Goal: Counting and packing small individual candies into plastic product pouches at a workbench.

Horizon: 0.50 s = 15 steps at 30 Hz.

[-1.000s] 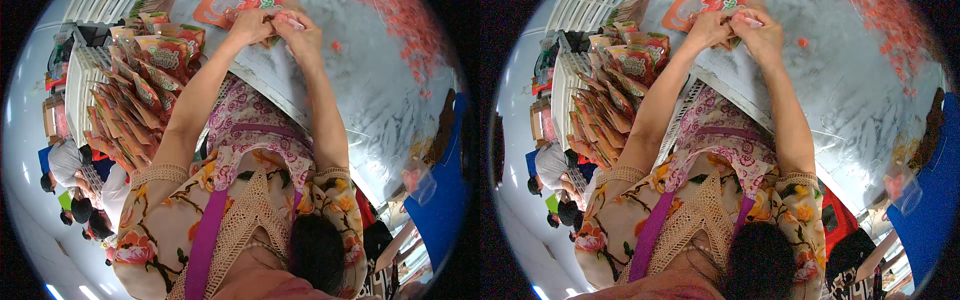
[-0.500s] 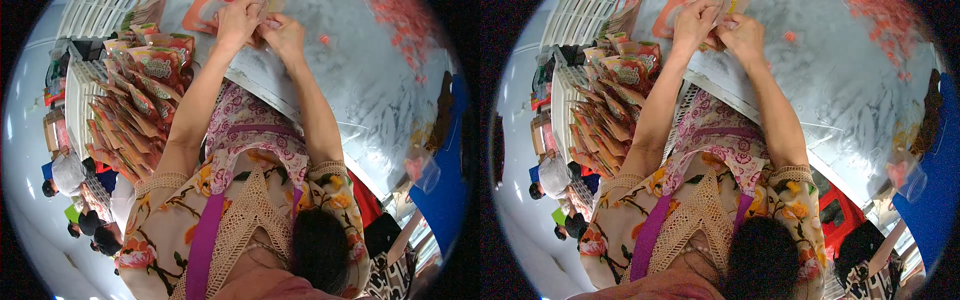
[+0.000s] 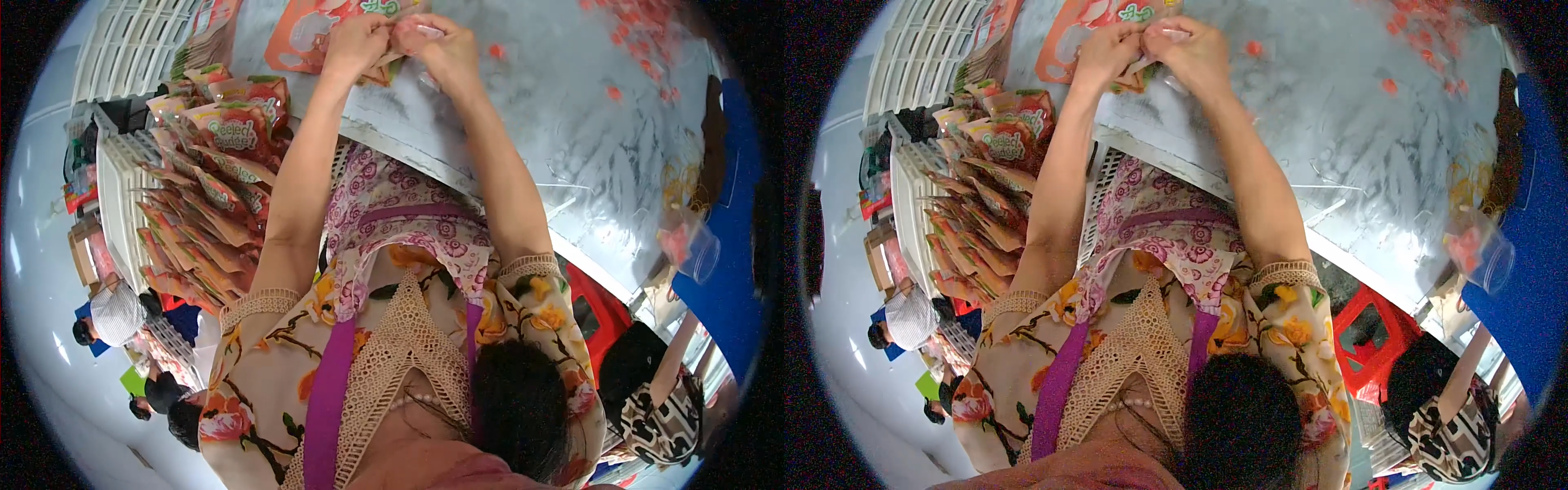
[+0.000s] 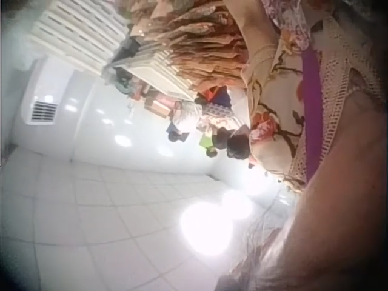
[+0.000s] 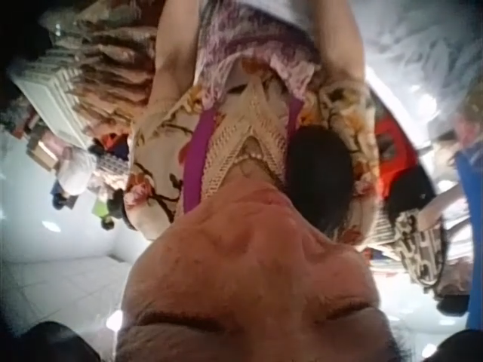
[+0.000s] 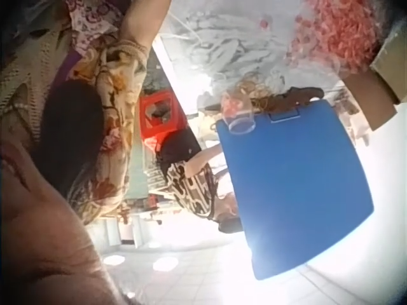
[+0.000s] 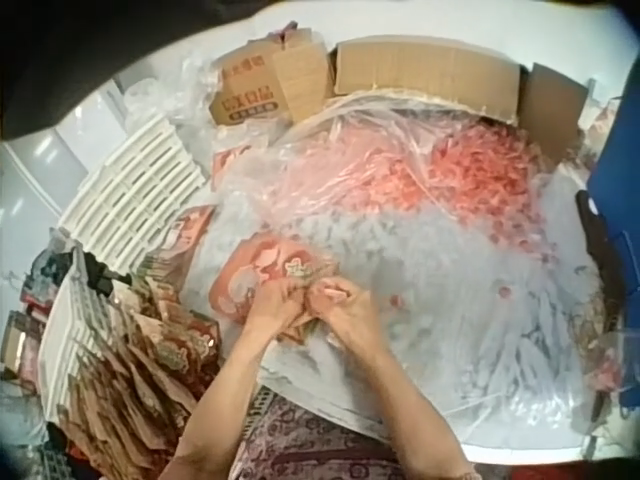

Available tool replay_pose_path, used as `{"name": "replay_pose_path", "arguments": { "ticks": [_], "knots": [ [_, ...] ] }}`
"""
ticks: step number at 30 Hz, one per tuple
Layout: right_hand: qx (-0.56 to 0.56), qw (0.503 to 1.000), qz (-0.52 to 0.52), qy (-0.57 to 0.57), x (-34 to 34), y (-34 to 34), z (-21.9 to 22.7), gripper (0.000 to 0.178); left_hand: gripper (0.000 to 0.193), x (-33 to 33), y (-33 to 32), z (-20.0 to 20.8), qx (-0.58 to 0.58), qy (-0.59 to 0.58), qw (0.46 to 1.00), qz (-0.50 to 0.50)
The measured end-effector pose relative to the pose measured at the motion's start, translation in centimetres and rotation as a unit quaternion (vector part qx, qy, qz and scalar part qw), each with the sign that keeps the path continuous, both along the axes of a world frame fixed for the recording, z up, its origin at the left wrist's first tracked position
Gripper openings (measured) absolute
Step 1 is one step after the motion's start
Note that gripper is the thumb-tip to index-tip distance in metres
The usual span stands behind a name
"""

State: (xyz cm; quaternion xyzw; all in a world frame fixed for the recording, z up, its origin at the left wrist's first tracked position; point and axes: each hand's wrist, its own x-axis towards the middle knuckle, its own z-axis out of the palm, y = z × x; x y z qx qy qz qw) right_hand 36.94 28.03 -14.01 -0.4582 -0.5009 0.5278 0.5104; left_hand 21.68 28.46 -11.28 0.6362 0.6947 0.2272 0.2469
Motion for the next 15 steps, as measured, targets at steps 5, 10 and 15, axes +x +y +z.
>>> {"name": "replay_pose_path", "arguments": {
  "ticks": [5,10,15],
  "knots": [
    [0.017,0.994,-0.007,-0.109,-1.2,1.0,-1.4,0.023,0.02,0.7,-0.7,-0.6,0.076,-0.005,0.997,0.029],
    [0.087,0.977,-0.041,-0.193,-1.9,2.1,-1.1,0.025,0.02,1.0,-1.7,-1.6,0.203,0.021,0.978,0.052],
    [-0.001,0.964,0.018,-0.264,-1.4,2.8,1.0,0.027,0.015,1.4,-2.4,-1.1,0.343,0.009,0.939,-0.014]
  ]
}}
